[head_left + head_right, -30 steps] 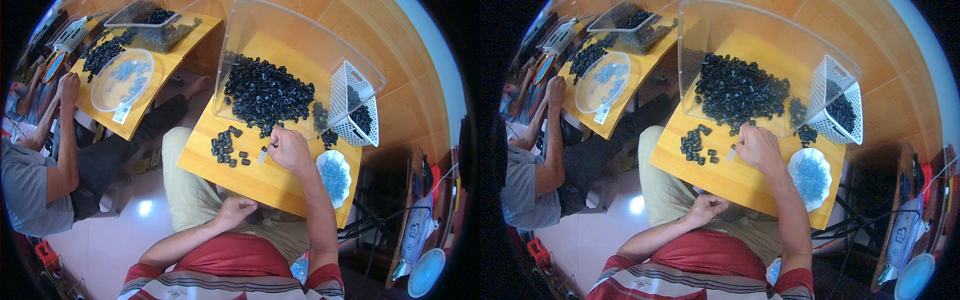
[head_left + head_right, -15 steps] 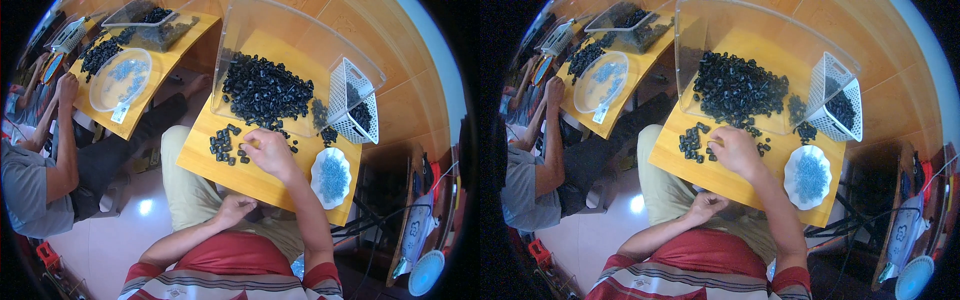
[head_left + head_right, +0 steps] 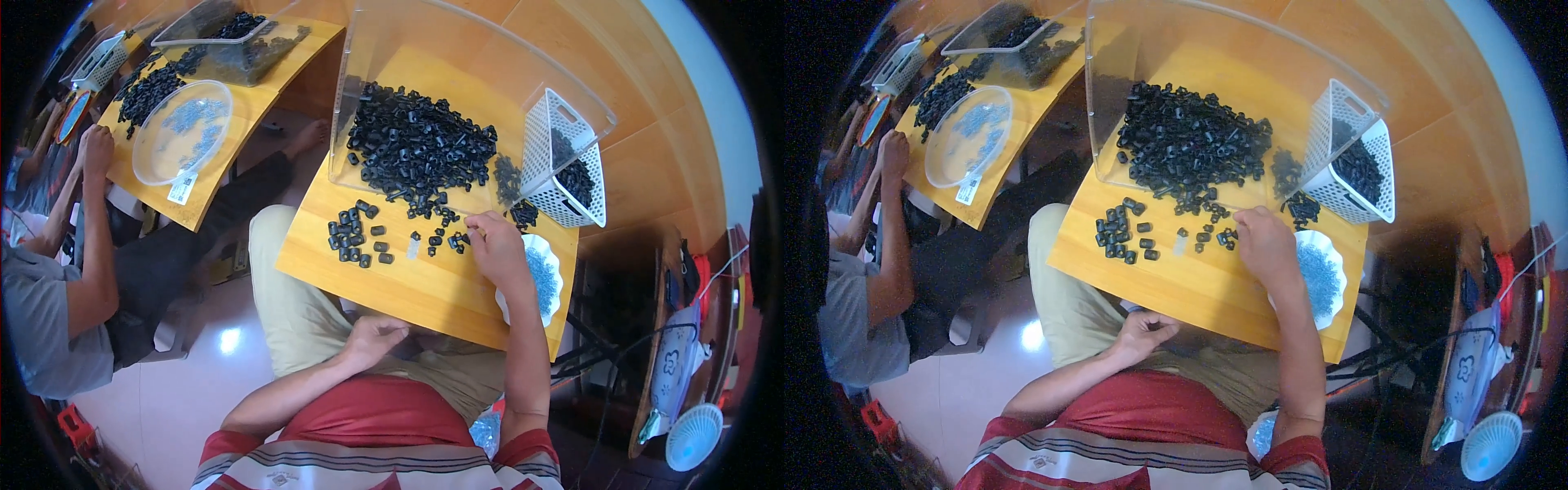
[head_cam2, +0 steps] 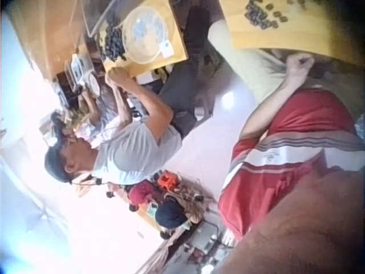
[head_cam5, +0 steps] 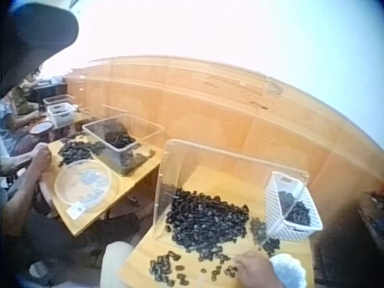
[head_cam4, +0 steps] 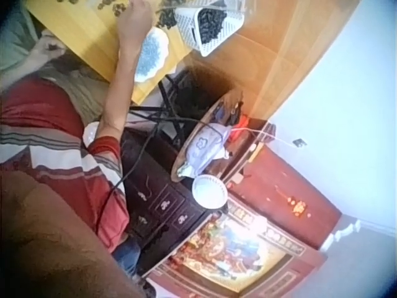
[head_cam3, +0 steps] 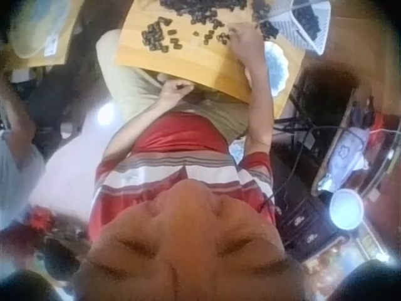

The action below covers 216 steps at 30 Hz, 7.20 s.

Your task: The person assembles plastic parts by picking black pieces from a container and small plugs from a dish, inserting the plugs into the pieces by hand, and setting the assembled items on the table.

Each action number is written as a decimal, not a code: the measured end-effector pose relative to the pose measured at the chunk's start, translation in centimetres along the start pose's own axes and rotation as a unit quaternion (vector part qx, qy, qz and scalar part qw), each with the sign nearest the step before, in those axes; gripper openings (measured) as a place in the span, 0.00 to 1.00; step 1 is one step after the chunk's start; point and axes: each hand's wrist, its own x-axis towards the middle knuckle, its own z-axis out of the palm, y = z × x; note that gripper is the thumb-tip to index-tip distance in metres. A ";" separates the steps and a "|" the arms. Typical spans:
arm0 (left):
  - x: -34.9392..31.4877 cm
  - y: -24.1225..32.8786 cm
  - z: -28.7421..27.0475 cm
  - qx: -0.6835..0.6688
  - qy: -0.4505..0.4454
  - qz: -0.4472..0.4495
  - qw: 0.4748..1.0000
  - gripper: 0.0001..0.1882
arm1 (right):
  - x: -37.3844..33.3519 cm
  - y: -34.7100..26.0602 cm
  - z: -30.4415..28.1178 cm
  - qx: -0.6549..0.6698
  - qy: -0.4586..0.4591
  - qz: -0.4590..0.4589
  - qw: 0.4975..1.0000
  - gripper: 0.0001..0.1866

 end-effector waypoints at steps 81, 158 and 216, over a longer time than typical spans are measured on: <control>0.1 0.7 0.2 0.031 -0.015 -0.011 0.999 0.07 | 1.3 -4.3 3.8 -0.109 0.031 -0.133 0.985 0.20; 0.2 0.0 -0.3 -0.023 -0.004 -0.016 1.000 0.08 | 3.2 -4.7 4.0 0.142 0.010 -0.016 0.990 0.08; -0.5 1.9 0.3 0.046 0.033 0.034 0.998 0.03 | -3.2 -0.5 -0.1 0.046 0.015 0.030 0.998 0.14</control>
